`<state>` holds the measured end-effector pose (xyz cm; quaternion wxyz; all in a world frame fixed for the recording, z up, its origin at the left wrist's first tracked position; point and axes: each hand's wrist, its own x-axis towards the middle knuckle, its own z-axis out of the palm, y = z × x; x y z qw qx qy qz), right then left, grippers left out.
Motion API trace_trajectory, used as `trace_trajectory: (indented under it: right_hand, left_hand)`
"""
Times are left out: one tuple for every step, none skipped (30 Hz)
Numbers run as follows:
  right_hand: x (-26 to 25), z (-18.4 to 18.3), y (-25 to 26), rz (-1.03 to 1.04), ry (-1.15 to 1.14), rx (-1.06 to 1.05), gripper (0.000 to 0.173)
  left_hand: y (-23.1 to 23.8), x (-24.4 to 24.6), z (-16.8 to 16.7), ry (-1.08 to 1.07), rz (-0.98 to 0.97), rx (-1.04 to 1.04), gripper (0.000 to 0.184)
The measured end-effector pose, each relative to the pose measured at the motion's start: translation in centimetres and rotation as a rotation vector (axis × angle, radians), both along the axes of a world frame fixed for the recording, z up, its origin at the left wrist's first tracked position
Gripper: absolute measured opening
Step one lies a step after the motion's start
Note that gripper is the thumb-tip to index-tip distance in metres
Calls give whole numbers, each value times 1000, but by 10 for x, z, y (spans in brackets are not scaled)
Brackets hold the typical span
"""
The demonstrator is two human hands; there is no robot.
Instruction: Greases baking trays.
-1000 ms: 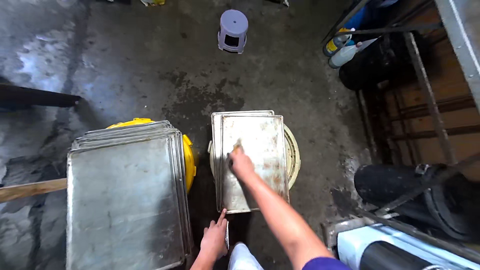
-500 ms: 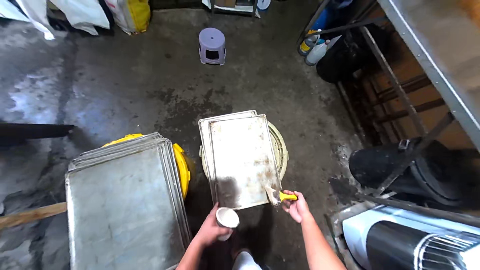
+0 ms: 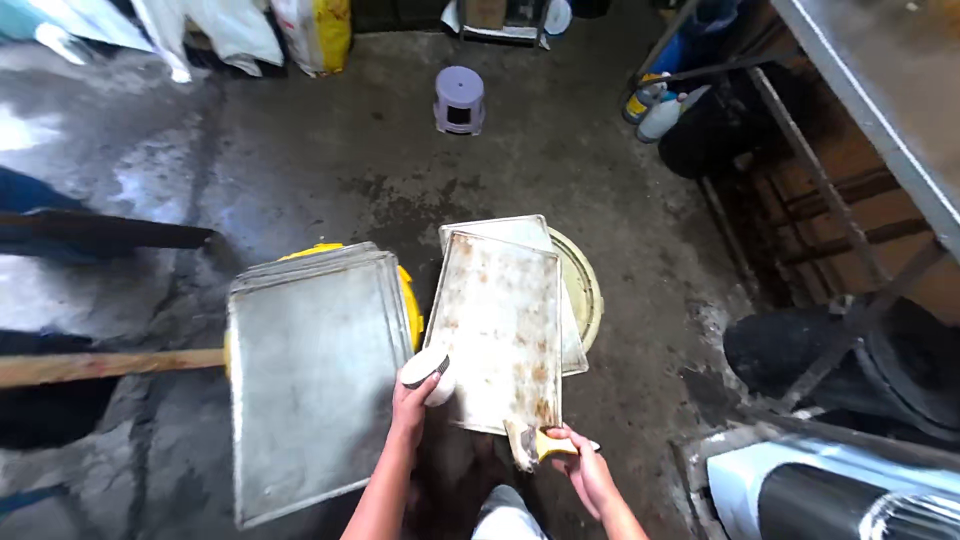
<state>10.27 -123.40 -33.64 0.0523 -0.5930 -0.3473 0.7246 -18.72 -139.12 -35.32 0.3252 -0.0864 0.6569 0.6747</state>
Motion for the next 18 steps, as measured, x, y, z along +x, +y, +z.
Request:
trace_trajectory:
  right_hand:
    - [-7,11,-15,13,15,-1,47]
    - [-14,22,-30,38,31,2,46]
    - [-22,31,-46,65,47,5,44]
    - [-31,39,-63,89,54,3,43]
    - [-42,46,-80,118,54,4,42]
    - [-53,51,-98,149,47,11,42]
    - [-64,53,-115,187,46,24,42]
    - [-76,50,-131,230,50,41,42]
    - [-87,45,-146,278,56,47,41]
    - [-99,38,-159,312,55,41,41]
    - [-111,30,-170,321,49,30,41]
    - [-122,22,-179,315,42,13,42]
    - [-131,16,-186,302,30,7,43]
    - [-139,14,-189,298,15,30,45]
    - [-146,18,-190,295,14,73,47]
    - [-151,26,-189,293,34,134,50]
    - [-156,40,-184,291,67,196,53]
    - [-160,58,-178,295,107,258,57]
  left_hand:
    - [-22,-4,9,12,18,0,81]
    - [-46,-8,17,22,45,1,84]
    - [-74,-10,24,25,79,4,84]
    - [-102,-12,30,24,123,2,84]
    - [-131,-13,35,19,163,2,84]
    - [-160,-15,38,18,198,1,85]
    - [-189,-17,39,20,225,3,85]
    - [-216,-21,37,24,244,5,84]
    - [-240,-26,34,34,259,0,83]
    - [-260,-33,28,47,267,-11,83]
    - [-277,-40,23,59,266,-24,81]
    - [-289,-45,20,62,259,-44,77]
    - [-297,-50,18,61,252,-69,74]
    - [-301,-55,18,75,242,-100,75]
    - [-302,-58,20,110,231,-137,82]
    - [-301,-60,22,172,198,-181,95]
    - [-298,-60,25,255,134,-229,111]
    - [-293,-59,31,347,53,-271,119]
